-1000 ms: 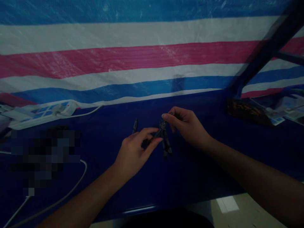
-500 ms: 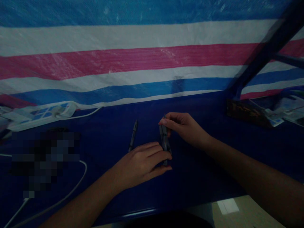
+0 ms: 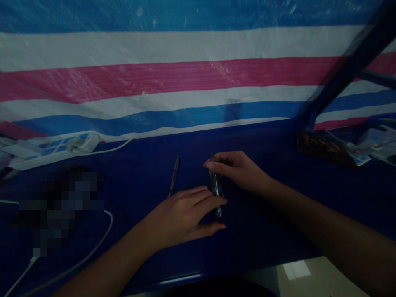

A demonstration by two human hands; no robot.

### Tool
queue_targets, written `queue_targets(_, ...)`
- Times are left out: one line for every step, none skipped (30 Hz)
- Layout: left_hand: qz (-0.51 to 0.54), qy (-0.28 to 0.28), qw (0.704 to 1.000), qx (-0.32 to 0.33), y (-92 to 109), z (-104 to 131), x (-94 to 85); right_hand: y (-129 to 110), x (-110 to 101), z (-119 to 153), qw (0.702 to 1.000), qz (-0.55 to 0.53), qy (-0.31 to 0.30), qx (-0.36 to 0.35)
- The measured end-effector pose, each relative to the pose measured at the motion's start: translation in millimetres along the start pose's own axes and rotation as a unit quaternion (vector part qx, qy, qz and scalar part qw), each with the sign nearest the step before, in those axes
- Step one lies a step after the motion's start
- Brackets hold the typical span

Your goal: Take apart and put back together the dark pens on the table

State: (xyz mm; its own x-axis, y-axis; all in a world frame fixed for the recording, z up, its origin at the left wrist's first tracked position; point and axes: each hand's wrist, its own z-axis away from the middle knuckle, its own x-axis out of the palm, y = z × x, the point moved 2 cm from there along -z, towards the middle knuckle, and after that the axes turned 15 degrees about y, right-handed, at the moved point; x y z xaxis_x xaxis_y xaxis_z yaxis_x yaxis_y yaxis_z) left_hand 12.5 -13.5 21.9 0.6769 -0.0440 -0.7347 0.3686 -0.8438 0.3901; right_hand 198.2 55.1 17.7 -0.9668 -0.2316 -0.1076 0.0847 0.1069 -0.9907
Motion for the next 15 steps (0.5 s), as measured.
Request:
queue_targets(-0.004,0.002,1.000,-0.001,-1.0,0.2,-0.6,1.1,0.5,0.4,1.000,0.001,-0.005,-0.002)
queue_targets(-0.007,0.003,1.000,-0.001,-1.9,0.3,-1.2,2.0,0.9,0.8,1.000,0.002,-0.010,-0.005)
queue_targets(-0.011,0.003,1.000,-0.002,-2.7,0.4,-1.6,2.6,1.3,1.2,1.000,0.002,-0.017,-0.008)
queue_targets(-0.014,0.005,1.000,-0.004,-3.3,0.4,-2.1,3.0,1.6,1.6,1.000,0.003,-0.024,-0.008)
queue_targets(-0.015,0.009,1.000,-0.005,-3.6,0.4,-2.5,2.9,1.9,2.0,0.999,0.005,-0.031,-0.008)
queue_targets(-0.013,0.013,1.000,-0.006,-3.7,0.4,-3.0,2.5,2.1,2.4,0.999,0.011,-0.038,-0.009)
queue_targets(-0.010,0.016,1.000,-0.009,-3.6,0.6,-3.4,1.8,2.2,2.7,0.999,0.019,-0.044,-0.010)
queue_targets(-0.005,0.018,1.000,-0.011,-3.3,0.8,-3.7,1.0,2.2,2.9,0.998,0.028,-0.049,-0.013)
queue_targets(-0.001,0.019,1.000,-0.013,-3.0,1.0,-4.0,0.2,2.1,3.1,0.998,0.036,-0.053,-0.017)
queue_targets(0.002,0.020,1.000,-0.013,-2.7,1.3,-4.2,-0.4,2.0,3.2,0.997,0.044,-0.054,-0.021)
queue_targets(0.003,0.020,1.000,-0.014,-2.5,1.6,-4.1,-0.8,1.7,3.3,0.997,0.051,-0.055,-0.025)
queue_targets(0.002,0.019,1.000,-0.015,-2.4,1.7,-4.0,-0.8,1.6,3.3,0.996,0.058,-0.054,-0.029)
queue_targets(0.000,0.020,1.000,-0.016,-2.5,1.8,-3.6,-0.6,1.4,3.4,0.996,0.066,-0.053,-0.033)
queue_targets(-0.001,0.019,1.000,-0.017,-2.7,1.9,-3.1,-0.3,1.4,3.5,0.995,0.075,-0.053,-0.037)
queue_targets(0.000,0.015,1.000,-0.020,-3.3,1.9,-2.4,0.2,1.6,3.6,0.994,0.083,-0.054,-0.040)
